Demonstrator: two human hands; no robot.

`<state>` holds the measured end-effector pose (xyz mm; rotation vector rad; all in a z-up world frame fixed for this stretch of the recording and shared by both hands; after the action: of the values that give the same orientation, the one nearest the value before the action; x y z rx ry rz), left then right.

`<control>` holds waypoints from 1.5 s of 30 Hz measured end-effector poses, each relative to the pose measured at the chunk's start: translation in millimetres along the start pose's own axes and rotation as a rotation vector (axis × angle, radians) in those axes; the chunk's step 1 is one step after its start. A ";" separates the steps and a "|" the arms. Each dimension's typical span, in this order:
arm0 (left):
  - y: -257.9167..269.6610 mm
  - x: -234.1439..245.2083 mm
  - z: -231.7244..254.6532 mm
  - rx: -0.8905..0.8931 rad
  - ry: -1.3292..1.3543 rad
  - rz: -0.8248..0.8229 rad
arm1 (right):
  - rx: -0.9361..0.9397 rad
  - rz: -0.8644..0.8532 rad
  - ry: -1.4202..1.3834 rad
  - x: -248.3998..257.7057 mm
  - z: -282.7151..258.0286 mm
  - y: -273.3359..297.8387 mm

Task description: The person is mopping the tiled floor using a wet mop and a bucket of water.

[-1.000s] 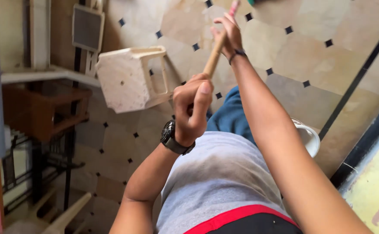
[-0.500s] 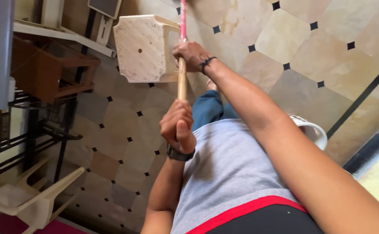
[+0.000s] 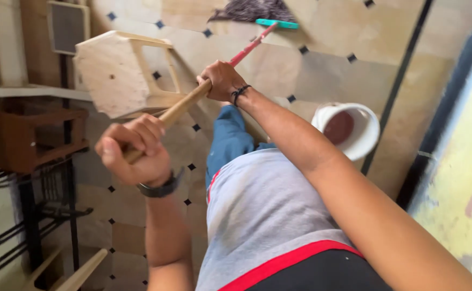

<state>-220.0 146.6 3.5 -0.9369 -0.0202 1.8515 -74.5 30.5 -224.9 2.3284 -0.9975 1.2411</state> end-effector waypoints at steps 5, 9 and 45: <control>73.4 -31.1 -80.4 0.173 0.078 -0.035 | -0.190 0.062 0.018 22.7 90.5 131.8; 170.4 -59.7 -166.7 0.410 -0.162 -0.089 | -0.267 0.197 0.242 21.3 189.0 270.1; 156.8 -80.1 9.5 0.107 -0.586 -0.140 | -0.172 0.141 -0.338 -114.5 -2.6 68.5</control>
<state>-332.7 11.4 -6.7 -0.2876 -0.3324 1.9136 -167.9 33.0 -320.2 2.4110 -1.3391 0.7814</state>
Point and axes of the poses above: each hand's wrist, its own y-axis away from the middle knuckle, its own x-axis out of the back of the hand, z = x × y, the point moved 5 cm from there along -y, towards the middle knuckle, and after that the axes turned 14 degrees about y, right-handed, at the moved point
